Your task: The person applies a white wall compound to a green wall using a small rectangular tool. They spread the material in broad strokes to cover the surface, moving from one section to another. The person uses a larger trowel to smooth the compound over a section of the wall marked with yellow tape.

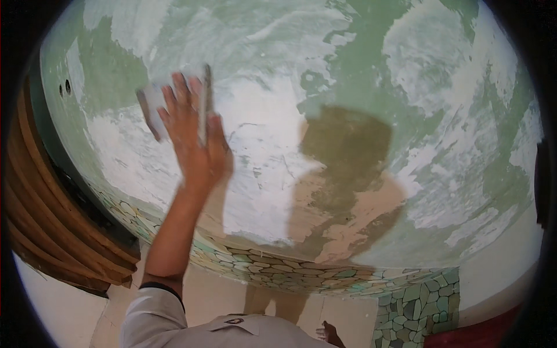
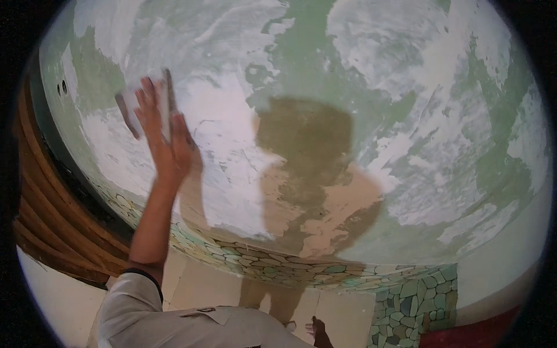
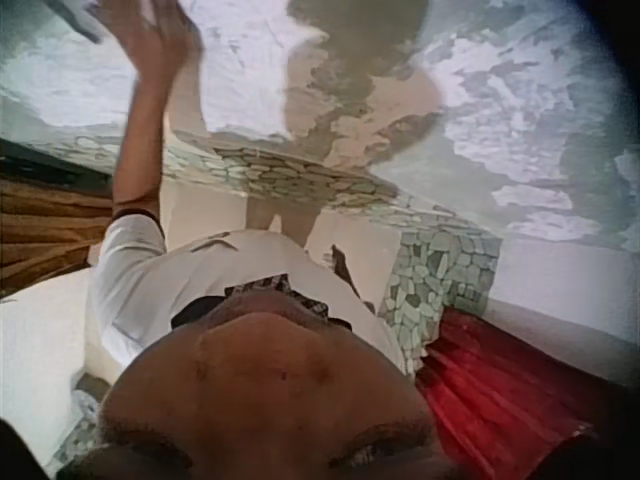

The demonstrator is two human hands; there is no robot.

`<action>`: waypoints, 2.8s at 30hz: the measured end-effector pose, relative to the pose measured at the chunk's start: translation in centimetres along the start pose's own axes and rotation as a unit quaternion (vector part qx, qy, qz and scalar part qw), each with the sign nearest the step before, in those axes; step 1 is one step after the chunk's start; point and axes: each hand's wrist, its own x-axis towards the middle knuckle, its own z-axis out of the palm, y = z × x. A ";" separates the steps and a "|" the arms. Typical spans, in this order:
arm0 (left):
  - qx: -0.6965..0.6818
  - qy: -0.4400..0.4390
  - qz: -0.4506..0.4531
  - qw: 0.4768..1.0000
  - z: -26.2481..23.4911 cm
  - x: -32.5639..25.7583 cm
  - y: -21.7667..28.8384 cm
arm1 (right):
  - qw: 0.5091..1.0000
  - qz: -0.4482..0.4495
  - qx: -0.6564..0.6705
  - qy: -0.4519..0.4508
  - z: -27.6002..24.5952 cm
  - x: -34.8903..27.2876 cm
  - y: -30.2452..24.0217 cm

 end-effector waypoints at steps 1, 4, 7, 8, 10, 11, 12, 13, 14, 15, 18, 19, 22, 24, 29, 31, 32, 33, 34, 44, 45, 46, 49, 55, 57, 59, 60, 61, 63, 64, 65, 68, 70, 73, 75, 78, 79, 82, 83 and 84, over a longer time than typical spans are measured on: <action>-0.002 -0.022 -0.004 1.000 0.4 -1.9 1.4 | 1.000 -0.012 -0.007 0.009 0.1 -0.1 -0.7; -0.049 -0.069 -0.014 0.996 1.6 -6.5 4.5 | 0.999 -0.031 0.006 0.010 0.5 -0.9 -2.8; -0.072 -0.069 -0.031 0.994 3.0 -9.2 6.1 | 0.999 -0.052 0.012 -0.011 0.8 -2.3 -2.8; -0.081 -0.053 -0.035 0.995 3.6 -9.7 6.6 | 0.998 -0.061 0.011 -0.019 0.7 -2.8 -2.3; -0.095 -0.036 -0.055 0.993 4.0 -9.9 7.9 | 0.999 -0.039 0.012 -0.021 -0.4 -2.5 0.0; -0.099 -0.035 -0.068 0.992 4.1 -9.5 8.8 | 0.999 -0.028 0.012 -0.023 -1.0 -2.0 1.2; -0.095 -0.029 -0.075 0.992 3.9 -8.7 9.7 | 0.999 -0.033 -0.020 -0.038 -1.2 -2.5 1.6; -0.087 -0.044 -0.058 0.994 3.8 -7.8 10.9 | 0.998 -0.033 -0.031 -0.046 -2.4 -1.7 3.2; -0.080 -0.058 -0.048 0.994 3.7 -6.7 12.0 | 0.998 -0.022 -0.029 -0.052 -4.6 0.6 6.4; -0.079 -0.073 -0.045 0.993 4.0 -5.7 12.8 | 0.998 -0.005 -0.020 -0.058 -7.7 3.3 10.4; -0.046 -0.063 0.013 0.997 5.8 -2.2 17.4 | 0.998 0.030 -0.032 -0.051 -11.3 4.6 13.5; -0.050 -0.057 0.035 0.996 6.1 -0.7 19.6 | 0.998 0.031 -0.038 -0.047 -12.1 3.8 12.4; -0.143 0.027 0.109 0.983 8.5 2.7 26.2 | 0.998 0.021 -0.041 -0.031 -15.3 2.1 9.9; -0.220 0.038 0.118 0.968 8.5 3.0 28.4 | 0.999 0.005 -0.034 -0.023 -16.9 1.3 7.5; -0.124 0.031 0.099 0.987 8.2 0.7 27.6 | 0.999 -0.036 -0.010 -0.015 -16.8 -0.1 3.2; -0.062 -0.052 0.048 0.996 7.5 -1.2 25.4 | 0.998 -0.053 -0.022 -0.014 -15.4 -1.2 2.0; -0.021 -0.088 0.026 0.996 7.3 -2.5 24.5 | 0.998 -0.063 -0.020 -0.013 -14.9 -1.6 2.2; 0.012 -0.129 0.007 0.992 6.4 -4.0 23.1 | 0.997 -0.073 -0.034 -0.019 -14.8 -2.2 2.3; -0.030 -0.103 -0.019 0.994 6.0 -5.6 22.0 | 0.995 -0.084 -0.048 -0.025 -14.9 -2.4 2.7; -0.085 -0.131 -0.002 0.988 6.3 -13.0 21.9 | 0.996 -0.040 -0.071 -0.029 -18.7 -0.3 6.5; -0.078 -0.136 0.013 0.988 6.2 -11.8 22.7 | 0.996 -0.045 -0.072 -0.031 -18.5 -0.1 5.6; -0.081 -0.121 0.031 0.989 6.3 -10.0 23.4 | 0.996 -0.053 -0.072 -0.031 -18.5 -0.1 4.5; -0.082 -0.103 0.070 0.989 6.0 -3.8 25.9 | 0.994 -0.074 -0.071 -0.032 -17.8 -0.2 1.2; -0.057 0.009 0.136 0.989 7.6 8.6 29.2 | 0.990 -0.115 -0.068 -0.036 -16.3 -0.4 -4.9; -0.057 0.043 0.160 0.984 7.6 12.4 30.0 | 0.988 -0.130 -0.069 -0.038 -16.1 -0.6 -6.9; -0.049 0.071 0.180 0.980 8.3 16.0 30.7 | 0.987 -0.140 -0.066 -0.032 -16.2 -0.9 -8.1; -0.011 0.119 0.201 0.972 8.6 17.9 30.9 | 0.987 -0.147 -0.064 -0.031 -16.2 -1.1 -8.7; 0.019 0.107 0.202 0.973 8.2 19.5 31.4 | 0.986 -0.149 -0.066 -0.034 -16.0 -1.2 -9.0; 0.076 0.082 0.200 0.974 7.9 22.6 32.6 | 0.985 -0.154 -0.066 -0.039 -15.6 -1.1 -9.9; 0.059 0.085 0.200 0.974 8.4 24.1 32.8 | 0.985 -0.154 -0.066 -0.038 -15.7 -1.2 -9.9; 0.071 0.080 0.203 0.973 8.6 25.7 32.8 | 0.985 -0.156 -0.066 -0.037 -15.7 -1.2 -10.1; 0.084 0.053 0.205 0.974 7.5 30.2 33.1 | 0.985 -0.159 -0.063 -0.036 -15.8 -1.4 -10.8; 0.066 0.031 0.197 0.978 6.8 33.6 33.1 | 0.984 -0.163 -0.063 -0.036 -15.8 -1.2 -11.5; 0.098 0.016 0.215 0.971 6.4 36.5 34.2 | 0.984 -0.167 -0.056 -0.032 -16.0 -1.0 -12.4; 0.114 0.015 0.209 0.971 6.0 37.3 35.2 | 0.984 -0.170 -0.046 -0.029 -16.2 -1.0 -13.1; 0.055 0.030 0.203 0.977 6.6 39.4 33.8 | 0.981 -0.186 -0.048 -0.034 -16.1 -1.1 -14.6; 0.051 0.039 0.203 0.977 7.1 40.2 33.5 | 0.980 -0.191 -0.044 -0.034 -16.2 -1.1 -15.0; 0.029 0.044 0.181 0.982 7.7 41.4 33.7 | 0.978 -0.201 -0.034 -0.033 -16.7 -1.3 -15.3; 0.020 0.044 0.184 0.982 7.6 41.7 34.0 | 0.978 -0.204 -0.031 -0.034 -16.7 -1.3 -15.3; 0.010 0.043 0.185 0.982 7.3 41.7 34.1 | 0.978 -0.204 -0.029 -0.030 -16.9 -1.2 -15.0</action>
